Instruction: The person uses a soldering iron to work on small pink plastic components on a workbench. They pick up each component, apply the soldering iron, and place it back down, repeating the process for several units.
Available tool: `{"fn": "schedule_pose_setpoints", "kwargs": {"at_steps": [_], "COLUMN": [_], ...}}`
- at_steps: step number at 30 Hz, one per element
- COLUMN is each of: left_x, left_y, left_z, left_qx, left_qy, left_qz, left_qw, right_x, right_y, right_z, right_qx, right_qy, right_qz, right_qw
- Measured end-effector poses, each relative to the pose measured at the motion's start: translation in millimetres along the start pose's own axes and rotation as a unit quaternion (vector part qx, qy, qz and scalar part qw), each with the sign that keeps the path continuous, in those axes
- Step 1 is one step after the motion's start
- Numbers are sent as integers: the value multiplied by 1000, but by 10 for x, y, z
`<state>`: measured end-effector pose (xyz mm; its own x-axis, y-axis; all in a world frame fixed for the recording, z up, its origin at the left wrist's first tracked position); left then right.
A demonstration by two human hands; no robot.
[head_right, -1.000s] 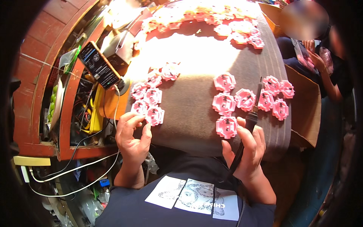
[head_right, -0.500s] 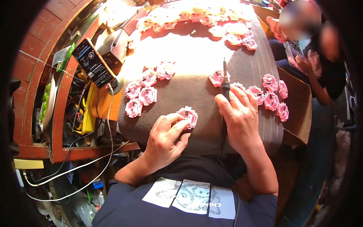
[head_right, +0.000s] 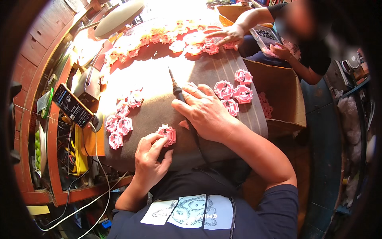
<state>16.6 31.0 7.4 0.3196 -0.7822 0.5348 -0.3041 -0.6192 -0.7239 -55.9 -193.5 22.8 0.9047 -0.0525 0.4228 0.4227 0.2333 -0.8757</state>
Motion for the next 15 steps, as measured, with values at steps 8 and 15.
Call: {"fn": "schedule_pose_setpoints", "kwargs": {"at_steps": [8, 15], "left_x": [1, 12], "left_y": [27, 37], "left_z": [-16, 2], "left_qx": [10, 10], "left_qy": [3, 9], "left_qz": [-6, -13], "left_qw": [1000, 1000], "right_x": [-257, -430], "right_y": [-116, -219], "right_z": [-189, -625], "right_qx": [-47, -116], "right_qy": [-11, 45], "right_qz": [-28, -53], "right_qw": [998, 991]}}
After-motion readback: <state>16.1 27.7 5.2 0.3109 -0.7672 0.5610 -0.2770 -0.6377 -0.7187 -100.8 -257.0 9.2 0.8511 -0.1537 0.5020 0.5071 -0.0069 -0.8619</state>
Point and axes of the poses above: each hand's wrist, its own x-axis towards the middle knuckle, its own y-axis out of the palm, z = x × y, the point moved 2 cm from there along x, towards the middle knuckle, and after that the axes turned 5 degrees about y, right-handed, at the moved point
